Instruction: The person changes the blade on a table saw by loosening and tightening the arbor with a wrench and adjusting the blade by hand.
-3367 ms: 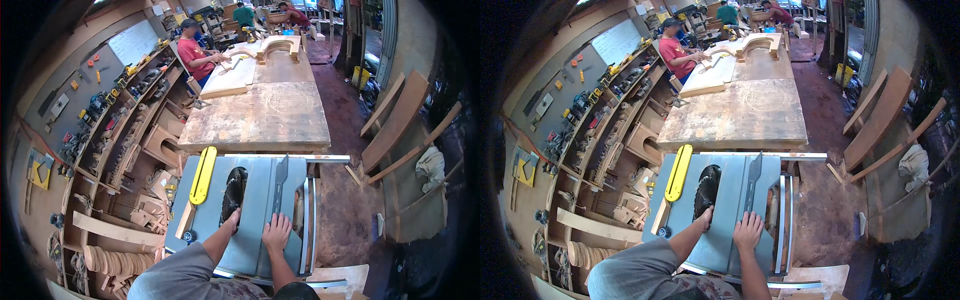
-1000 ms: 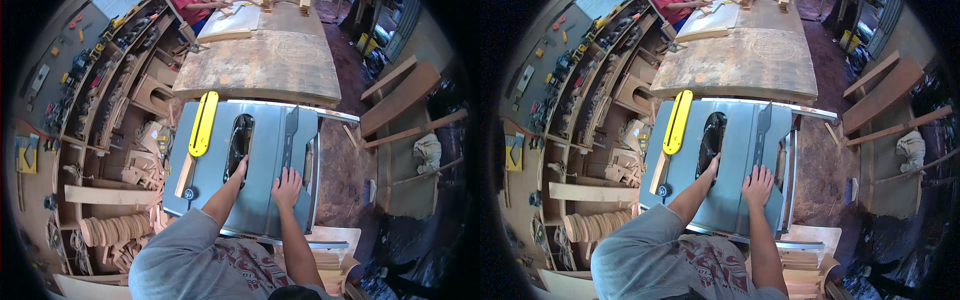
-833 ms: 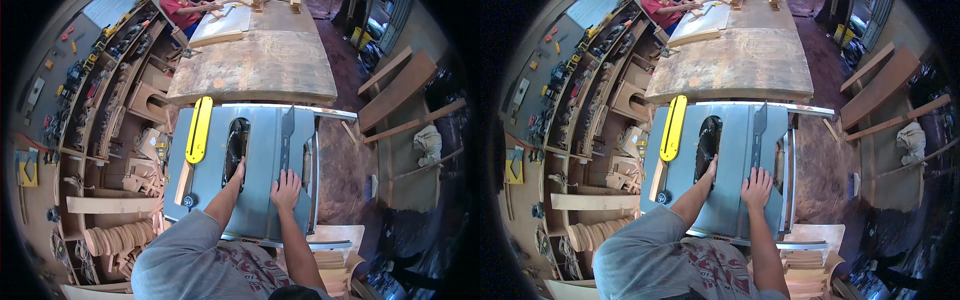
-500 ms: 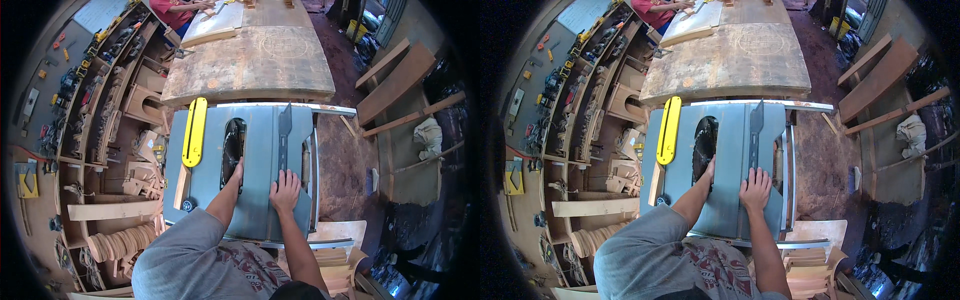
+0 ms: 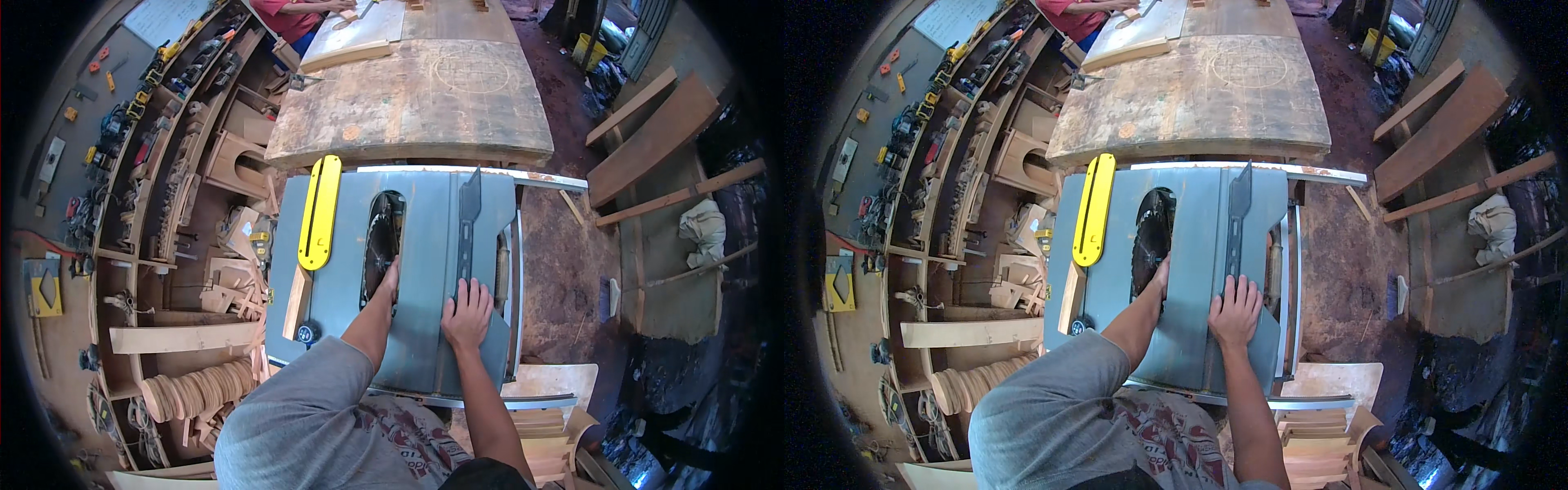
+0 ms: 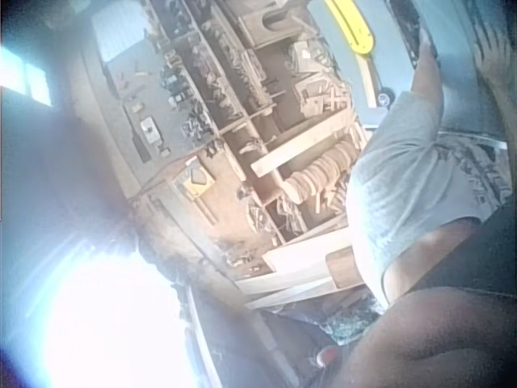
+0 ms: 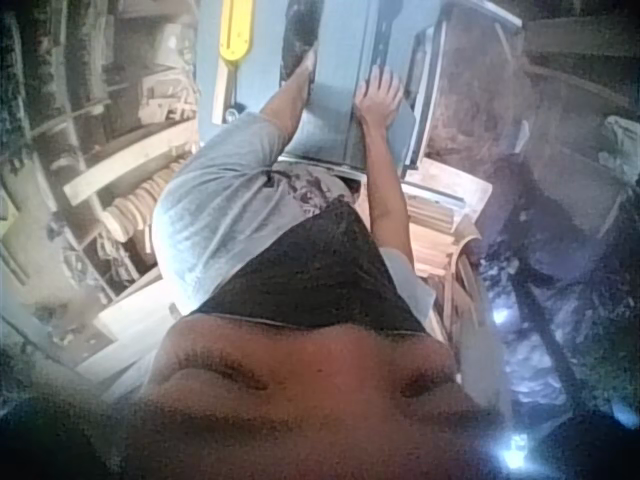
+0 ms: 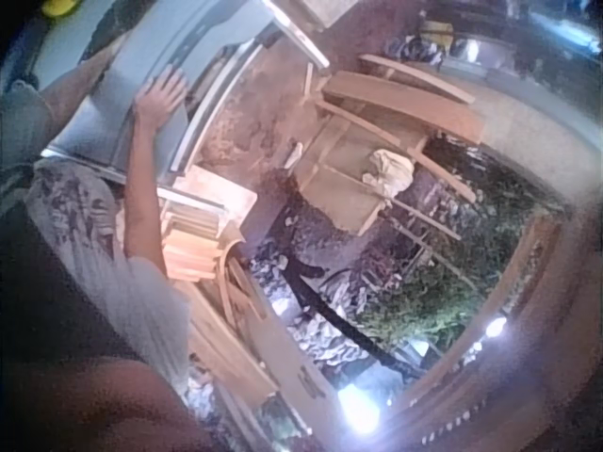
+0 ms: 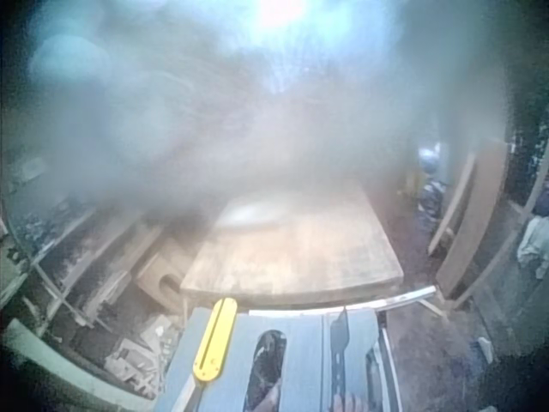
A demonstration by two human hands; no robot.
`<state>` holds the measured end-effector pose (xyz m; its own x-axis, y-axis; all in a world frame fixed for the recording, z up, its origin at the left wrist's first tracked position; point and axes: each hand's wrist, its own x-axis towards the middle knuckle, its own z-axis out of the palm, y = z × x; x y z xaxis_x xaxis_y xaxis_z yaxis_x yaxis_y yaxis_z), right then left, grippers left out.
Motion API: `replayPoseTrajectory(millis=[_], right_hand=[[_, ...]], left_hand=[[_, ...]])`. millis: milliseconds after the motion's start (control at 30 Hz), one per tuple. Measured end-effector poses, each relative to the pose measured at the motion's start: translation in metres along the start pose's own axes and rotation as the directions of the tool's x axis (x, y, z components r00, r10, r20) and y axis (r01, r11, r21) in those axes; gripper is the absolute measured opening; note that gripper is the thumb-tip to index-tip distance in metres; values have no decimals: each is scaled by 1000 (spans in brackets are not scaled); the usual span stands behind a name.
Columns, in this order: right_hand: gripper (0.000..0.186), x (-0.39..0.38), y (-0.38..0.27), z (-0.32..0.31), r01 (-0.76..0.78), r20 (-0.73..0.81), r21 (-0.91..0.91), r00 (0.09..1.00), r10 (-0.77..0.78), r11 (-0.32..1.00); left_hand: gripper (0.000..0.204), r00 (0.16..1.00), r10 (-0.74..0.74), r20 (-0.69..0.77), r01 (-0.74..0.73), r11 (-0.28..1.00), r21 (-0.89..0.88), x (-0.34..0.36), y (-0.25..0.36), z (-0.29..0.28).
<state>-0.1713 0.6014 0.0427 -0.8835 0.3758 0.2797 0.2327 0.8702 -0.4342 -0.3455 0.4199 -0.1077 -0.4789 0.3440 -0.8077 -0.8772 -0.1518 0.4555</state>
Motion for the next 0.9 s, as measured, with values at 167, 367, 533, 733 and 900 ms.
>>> replayPoseTrajectory(millis=[167,367,533,733,900], right_hand=[[53,4,-7,0,12,4,19,1000,-12,1000],[54,-1,0,3,-2,21,-14,1000,3,1000],[54,0,-2,0,-23,35,-4,999,23,1000],[55,1,-3,4,-12,40,-14,999,12,1000],[55,0,-1,4,-19,42,-28,999,21,999]], left_hand=[[78,998,55,12,-55,998,11,15,-4,-23],[84,999,47,27,-48,999,26,21,-7,-19],[89,996,83,35,-86,994,70,20,-8,-17],[91,999,35,-13,-34,997,65,11,-2,-15],[89,998,2,-57,4,995,96,-1,3,0]])
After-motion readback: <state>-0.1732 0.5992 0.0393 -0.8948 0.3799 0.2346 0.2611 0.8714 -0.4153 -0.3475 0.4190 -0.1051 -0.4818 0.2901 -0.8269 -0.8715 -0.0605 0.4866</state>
